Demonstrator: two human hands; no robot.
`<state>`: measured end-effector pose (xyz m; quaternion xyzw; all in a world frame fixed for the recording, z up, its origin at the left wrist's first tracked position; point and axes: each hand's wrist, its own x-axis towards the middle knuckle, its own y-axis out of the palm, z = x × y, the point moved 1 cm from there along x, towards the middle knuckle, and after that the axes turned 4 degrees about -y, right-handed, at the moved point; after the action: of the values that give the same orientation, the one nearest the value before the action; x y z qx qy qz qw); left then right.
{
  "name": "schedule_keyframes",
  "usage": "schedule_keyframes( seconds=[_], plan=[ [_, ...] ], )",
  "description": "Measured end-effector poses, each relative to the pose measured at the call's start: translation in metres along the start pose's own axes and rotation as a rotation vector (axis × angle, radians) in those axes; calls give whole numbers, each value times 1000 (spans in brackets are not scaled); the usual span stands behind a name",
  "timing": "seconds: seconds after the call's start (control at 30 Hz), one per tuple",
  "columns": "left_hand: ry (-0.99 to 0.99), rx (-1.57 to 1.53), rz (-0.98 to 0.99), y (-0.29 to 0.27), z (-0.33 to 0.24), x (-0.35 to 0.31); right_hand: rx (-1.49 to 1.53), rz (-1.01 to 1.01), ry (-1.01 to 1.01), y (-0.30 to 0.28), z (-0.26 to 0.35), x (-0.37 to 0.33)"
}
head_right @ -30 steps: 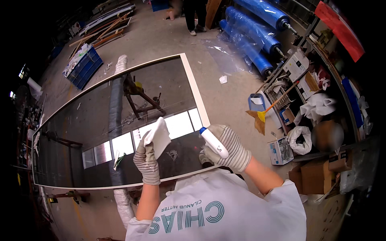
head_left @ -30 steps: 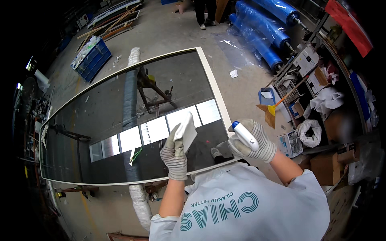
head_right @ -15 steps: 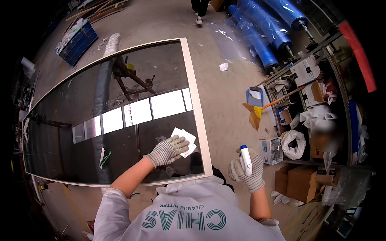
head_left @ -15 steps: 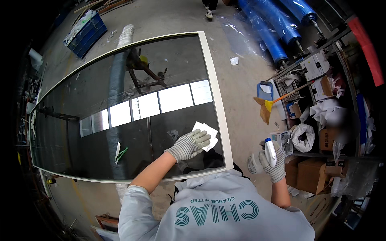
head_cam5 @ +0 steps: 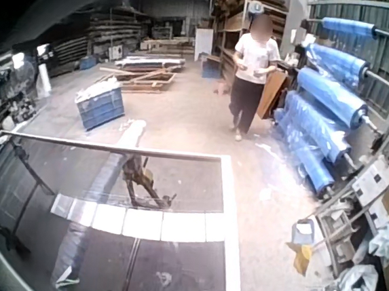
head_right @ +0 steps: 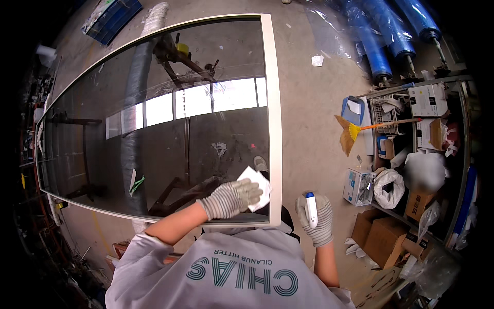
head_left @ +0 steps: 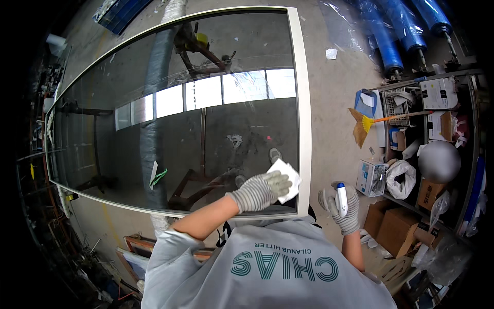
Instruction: The person cleans a large glass pane resting on a workbench in a workshop. They spray a cleaning solution onto the glass and wipe it with a white cloth, focusing on the surface and edges. The person also uses a small tool to scrape or remove residue from the frame of the glass.
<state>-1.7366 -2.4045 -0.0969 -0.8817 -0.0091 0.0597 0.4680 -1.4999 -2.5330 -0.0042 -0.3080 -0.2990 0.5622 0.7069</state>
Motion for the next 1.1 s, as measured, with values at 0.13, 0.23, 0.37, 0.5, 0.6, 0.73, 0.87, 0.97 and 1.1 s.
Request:
schedule_keyframes(
  seconds=[0.13,0.23,0.37,0.5,0.6,0.73,0.87,0.97,1.1],
  plan=[
    [-151,23,11,-32,34,-57,8,118,-127,30,-16,2],
    [-692,-55,-394,-63,174,-90,24,234,-88,55,-24,4],
    [-1187,297,-684,-113,276,-97,12,139,-2,69,-21,18],
    [-693,204,-499,-87,199,-7,78,-166,112,103,-44,-1],
    [-237,122,-206,-38,65,-3,332,-381,360,129,-47,-11],
    [24,-93,-60,26,-5,-94,521,-439,513,134,-28,6],
    [-532,244,-73,-29,87,-178,485,-472,497,146,-40,7],
    [-933,269,-649,-60,219,-227,278,-424,429,149,-50,13],
    [-891,448,-775,-53,215,-137,220,-411,466,139,-43,15]
  ],
)
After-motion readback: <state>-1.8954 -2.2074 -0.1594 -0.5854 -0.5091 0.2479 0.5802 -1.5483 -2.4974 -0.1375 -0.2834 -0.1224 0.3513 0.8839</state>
